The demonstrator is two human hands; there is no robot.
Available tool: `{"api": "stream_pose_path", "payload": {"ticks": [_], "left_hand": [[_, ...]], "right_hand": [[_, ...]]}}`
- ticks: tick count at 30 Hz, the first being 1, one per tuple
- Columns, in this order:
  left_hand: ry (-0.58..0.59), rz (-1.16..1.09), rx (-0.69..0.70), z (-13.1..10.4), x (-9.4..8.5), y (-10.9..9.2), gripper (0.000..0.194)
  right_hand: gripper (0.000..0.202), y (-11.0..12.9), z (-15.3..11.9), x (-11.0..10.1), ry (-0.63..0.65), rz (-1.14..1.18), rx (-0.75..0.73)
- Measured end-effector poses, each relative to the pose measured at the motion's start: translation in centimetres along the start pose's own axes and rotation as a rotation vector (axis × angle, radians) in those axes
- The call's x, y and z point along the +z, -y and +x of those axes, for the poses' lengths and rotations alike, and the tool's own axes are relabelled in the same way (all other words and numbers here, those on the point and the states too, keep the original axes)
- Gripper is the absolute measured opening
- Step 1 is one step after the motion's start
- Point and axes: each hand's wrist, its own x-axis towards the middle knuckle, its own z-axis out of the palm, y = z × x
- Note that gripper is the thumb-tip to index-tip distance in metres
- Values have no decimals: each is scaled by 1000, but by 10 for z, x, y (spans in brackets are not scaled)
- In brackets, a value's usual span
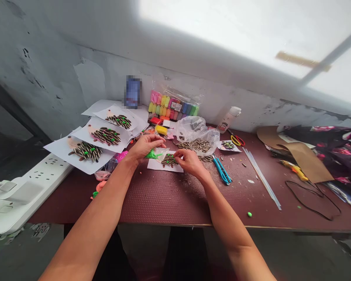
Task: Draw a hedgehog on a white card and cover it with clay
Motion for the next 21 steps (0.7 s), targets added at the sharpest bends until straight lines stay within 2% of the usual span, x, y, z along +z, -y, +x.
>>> {"api": "stream_pose_path", "payload": {"ticks": [10, 21], "left_hand": [[16, 0, 0, 1, -1, 1, 24], [30, 48, 5, 2, -2, 4, 27]], "right_hand": [[21, -1, 0, 3, -12, 50, -23], [19, -2, 2, 8, -47, 68, 17]]}}
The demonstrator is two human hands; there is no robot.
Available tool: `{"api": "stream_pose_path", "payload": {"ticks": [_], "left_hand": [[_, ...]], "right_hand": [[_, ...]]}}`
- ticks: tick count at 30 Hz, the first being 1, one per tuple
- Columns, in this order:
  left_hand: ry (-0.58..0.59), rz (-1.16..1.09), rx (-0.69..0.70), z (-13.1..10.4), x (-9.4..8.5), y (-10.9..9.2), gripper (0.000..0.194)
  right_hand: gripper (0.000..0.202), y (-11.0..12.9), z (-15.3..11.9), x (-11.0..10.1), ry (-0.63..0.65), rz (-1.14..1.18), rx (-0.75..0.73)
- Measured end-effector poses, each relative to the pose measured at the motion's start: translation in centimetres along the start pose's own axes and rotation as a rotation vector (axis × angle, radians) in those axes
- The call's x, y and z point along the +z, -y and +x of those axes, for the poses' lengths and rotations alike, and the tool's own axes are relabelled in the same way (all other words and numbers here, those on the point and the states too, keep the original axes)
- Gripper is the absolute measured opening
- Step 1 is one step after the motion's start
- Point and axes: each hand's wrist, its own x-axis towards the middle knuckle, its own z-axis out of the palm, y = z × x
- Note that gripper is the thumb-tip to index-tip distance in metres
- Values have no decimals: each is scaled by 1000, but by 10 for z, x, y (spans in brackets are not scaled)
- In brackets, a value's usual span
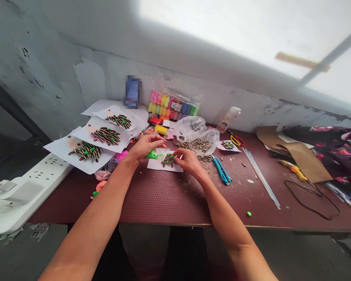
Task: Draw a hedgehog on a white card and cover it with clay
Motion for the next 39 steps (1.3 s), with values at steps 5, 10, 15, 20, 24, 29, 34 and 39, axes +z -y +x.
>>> {"api": "stream_pose_path", "payload": {"ticks": [5, 10, 15, 20, 24, 29, 34, 39], "left_hand": [[-14, -52, -29, -1, 2, -2, 19], [-16, -50, -37, -1, 2, -2, 16], [-13, -48, -35, -1, 2, -3, 17], [-20, -33, -19, -2, 3, -4, 14], [-10, 0, 0, -1, 1, -2, 14], [-5, 23, 14, 0, 0, -1, 21], [-18, -13, -3, -1, 1, -2, 16], [-18, 7, 4, -1, 0, -2, 13]], "right_hand": [[22, 1, 0, 2, 3, 55, -3], [18, -2, 1, 0, -18, 93, 16], [20, -2, 1, -3, -38, 142, 6], [15, -3, 1, -10, -60, 86, 46], [11, -6, 1, -14, -34, -62, 78], [12, -6, 2, -13, 12, -98, 79], [12, -2, 1, -11, 34, -127, 73], [12, 0, 0, -10, 42, -130, 58]]}}
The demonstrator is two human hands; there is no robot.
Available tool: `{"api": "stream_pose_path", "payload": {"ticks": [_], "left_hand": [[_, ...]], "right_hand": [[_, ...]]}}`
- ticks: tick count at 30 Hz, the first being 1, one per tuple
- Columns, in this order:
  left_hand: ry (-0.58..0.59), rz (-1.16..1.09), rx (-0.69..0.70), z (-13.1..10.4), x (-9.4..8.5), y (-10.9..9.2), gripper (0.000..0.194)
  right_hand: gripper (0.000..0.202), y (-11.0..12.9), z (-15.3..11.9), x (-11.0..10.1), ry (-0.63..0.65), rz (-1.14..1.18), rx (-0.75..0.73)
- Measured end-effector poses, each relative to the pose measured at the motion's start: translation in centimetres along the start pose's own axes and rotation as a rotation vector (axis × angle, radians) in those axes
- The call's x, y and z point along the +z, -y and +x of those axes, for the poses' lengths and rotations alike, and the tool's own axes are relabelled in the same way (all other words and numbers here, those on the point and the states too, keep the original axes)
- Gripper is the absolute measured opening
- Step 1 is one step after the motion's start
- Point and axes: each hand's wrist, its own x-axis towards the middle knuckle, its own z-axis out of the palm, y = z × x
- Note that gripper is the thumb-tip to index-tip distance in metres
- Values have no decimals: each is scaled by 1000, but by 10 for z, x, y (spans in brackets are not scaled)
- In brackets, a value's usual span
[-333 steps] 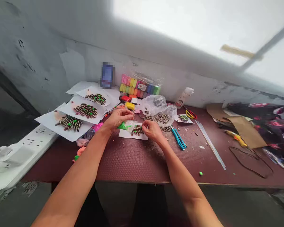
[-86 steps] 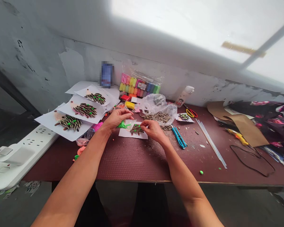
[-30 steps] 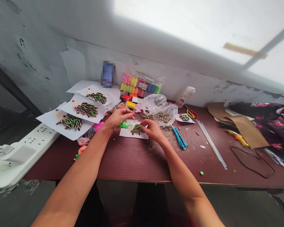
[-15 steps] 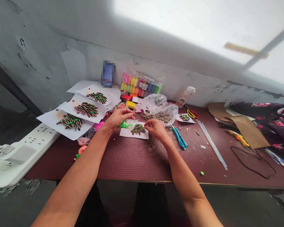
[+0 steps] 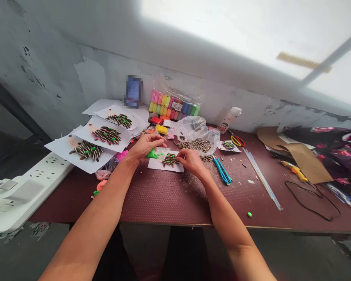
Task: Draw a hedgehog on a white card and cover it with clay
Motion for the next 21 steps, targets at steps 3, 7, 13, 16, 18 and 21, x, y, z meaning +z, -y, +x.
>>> {"api": "stream_pose_path", "payload": {"ticks": [3, 7, 13, 16, 18, 21], "left_hand": [[-7, -4, -1, -1, 0, -1, 12], [-13, -28, -16, -1, 1, -2, 9], [-9, -19, -9, 0, 0, -2, 9], [-8, -20, -10, 0, 0, -1, 8], [-4, -16, -9, 0, -1, -1, 10], [3, -15, -6, 0, -1, 0, 14]], "right_hand": [[11, -2, 1, -1, -9, 32, -6], [12, -1, 1, -1, -3, 84, -25], [14, 3, 0, 1, 12, 73, -48], [14, 3, -1, 1, 2, 65, -48], [14, 3, -1, 1, 0, 58, -47], [13, 1, 0, 3, -5, 70, -37]]}}
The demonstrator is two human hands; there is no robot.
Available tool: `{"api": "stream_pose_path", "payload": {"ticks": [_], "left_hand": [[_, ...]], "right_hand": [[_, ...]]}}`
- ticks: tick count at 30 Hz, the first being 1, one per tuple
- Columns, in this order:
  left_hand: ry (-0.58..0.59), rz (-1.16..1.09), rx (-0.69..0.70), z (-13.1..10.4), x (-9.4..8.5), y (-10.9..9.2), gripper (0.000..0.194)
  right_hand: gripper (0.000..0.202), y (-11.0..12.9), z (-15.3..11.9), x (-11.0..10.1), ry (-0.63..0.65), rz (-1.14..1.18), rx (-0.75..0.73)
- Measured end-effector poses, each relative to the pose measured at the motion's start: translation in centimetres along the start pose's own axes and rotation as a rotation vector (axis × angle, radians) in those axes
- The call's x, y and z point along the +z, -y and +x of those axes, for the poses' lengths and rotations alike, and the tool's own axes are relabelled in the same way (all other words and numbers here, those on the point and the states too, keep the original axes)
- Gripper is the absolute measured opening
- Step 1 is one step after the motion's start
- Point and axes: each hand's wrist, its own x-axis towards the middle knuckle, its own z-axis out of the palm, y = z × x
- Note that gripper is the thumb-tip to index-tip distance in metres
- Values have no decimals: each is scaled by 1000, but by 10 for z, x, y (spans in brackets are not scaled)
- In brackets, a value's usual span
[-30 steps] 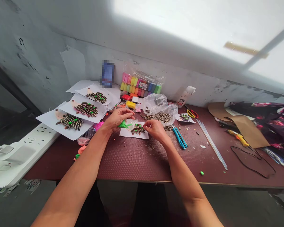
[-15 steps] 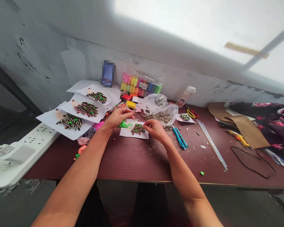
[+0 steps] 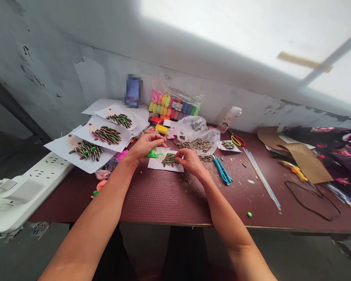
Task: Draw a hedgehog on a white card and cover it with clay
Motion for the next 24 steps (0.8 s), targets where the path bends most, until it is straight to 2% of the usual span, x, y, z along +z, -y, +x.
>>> {"api": "stream_pose_path", "payload": {"ticks": [5, 15, 21, 24], "left_hand": [[1, 7, 2, 0, 0, 0, 18], [-4, 42, 24, 1, 0, 2, 13], [-4, 10, 21, 0, 0, 2, 18], [-33, 13, 37, 1, 4, 2, 17]], "right_hand": [[9, -2, 1, 4, -16, 11, -2], [9, 2, 0, 7, -35, 27, -2], [14, -3, 2, 6, -77, 82, -18], [26, -4, 2, 6, -102, 216, -42]]}}
